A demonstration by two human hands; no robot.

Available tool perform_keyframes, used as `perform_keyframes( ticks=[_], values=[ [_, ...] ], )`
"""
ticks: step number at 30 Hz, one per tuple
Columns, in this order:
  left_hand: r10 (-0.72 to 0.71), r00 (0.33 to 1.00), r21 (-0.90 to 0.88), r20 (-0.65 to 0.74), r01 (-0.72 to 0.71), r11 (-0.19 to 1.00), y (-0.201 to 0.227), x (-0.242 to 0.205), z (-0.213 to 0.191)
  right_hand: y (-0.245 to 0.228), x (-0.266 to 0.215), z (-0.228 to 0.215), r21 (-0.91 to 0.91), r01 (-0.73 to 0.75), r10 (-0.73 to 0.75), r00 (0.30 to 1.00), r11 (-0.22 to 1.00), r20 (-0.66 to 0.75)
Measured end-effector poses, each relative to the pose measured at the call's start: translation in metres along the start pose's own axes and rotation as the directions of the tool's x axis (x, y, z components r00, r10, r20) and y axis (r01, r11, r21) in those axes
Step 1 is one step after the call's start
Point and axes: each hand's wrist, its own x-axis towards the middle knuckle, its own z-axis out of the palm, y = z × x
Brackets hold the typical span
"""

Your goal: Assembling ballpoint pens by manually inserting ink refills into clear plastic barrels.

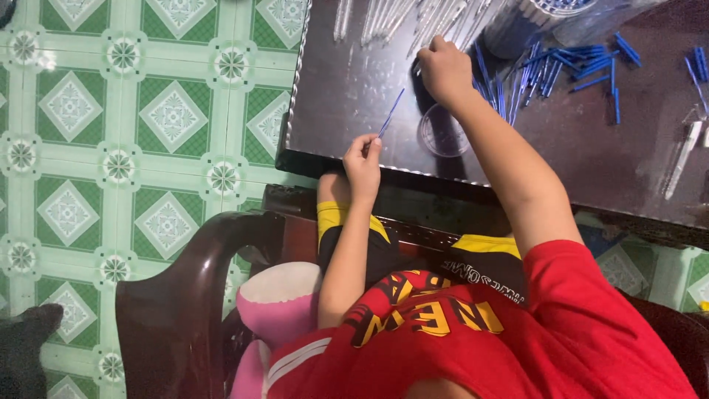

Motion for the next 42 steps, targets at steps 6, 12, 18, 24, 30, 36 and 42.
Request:
perform_keyframes(
  ticks=[6,12,18,24,30,36,42],
  values=[
    [-0.182,0.983,-0.241,0.013,0.18,0.954,-0.02,0.006,0.01,0.002,-0.001,-0.04,-0.089,0.321,-0.333,0.922,0.943,-0.197],
    [-0.22,0.969,-0.43,0.116,0.248,0.868,0.008,0.002,0.023,-0.058,-0.017,-0.175,0.73,0.218,0.141,0.907,0.648,-0.396],
    [-0.175,0.967,-0.614,0.184,0.252,0.748,0.054,-0.012,0.033,-0.051,-0.066,-0.214,0.971,0.208,0.668,0.74,-0.117,-0.079],
    [-0.154,0.908,-0.873,0.39,0.418,0.251,0.092,-0.018,0.047,-0.085,-0.128,-0.222,0.932,0.242,0.777,0.627,-0.269,0.061],
    [0.056,0.873,-0.87,0.484,0.474,0.133,0.118,-0.034,0.067,-0.095,-0.155,-0.205,0.868,0.264,0.838,0.48,-0.42,0.259],
    [0.165,0.868,-0.883,0.469,0.46,0.09,0.128,-0.047,0.07,-0.097,-0.156,-0.206,0.828,0.301,0.866,0.33,-0.473,0.375],
    [0.18,0.883,-0.901,0.434,0.424,0.095,0.127,-0.048,0.07,-0.108,-0.159,-0.212,0.804,0.292,0.842,0.338,-0.518,0.419]
  ],
)
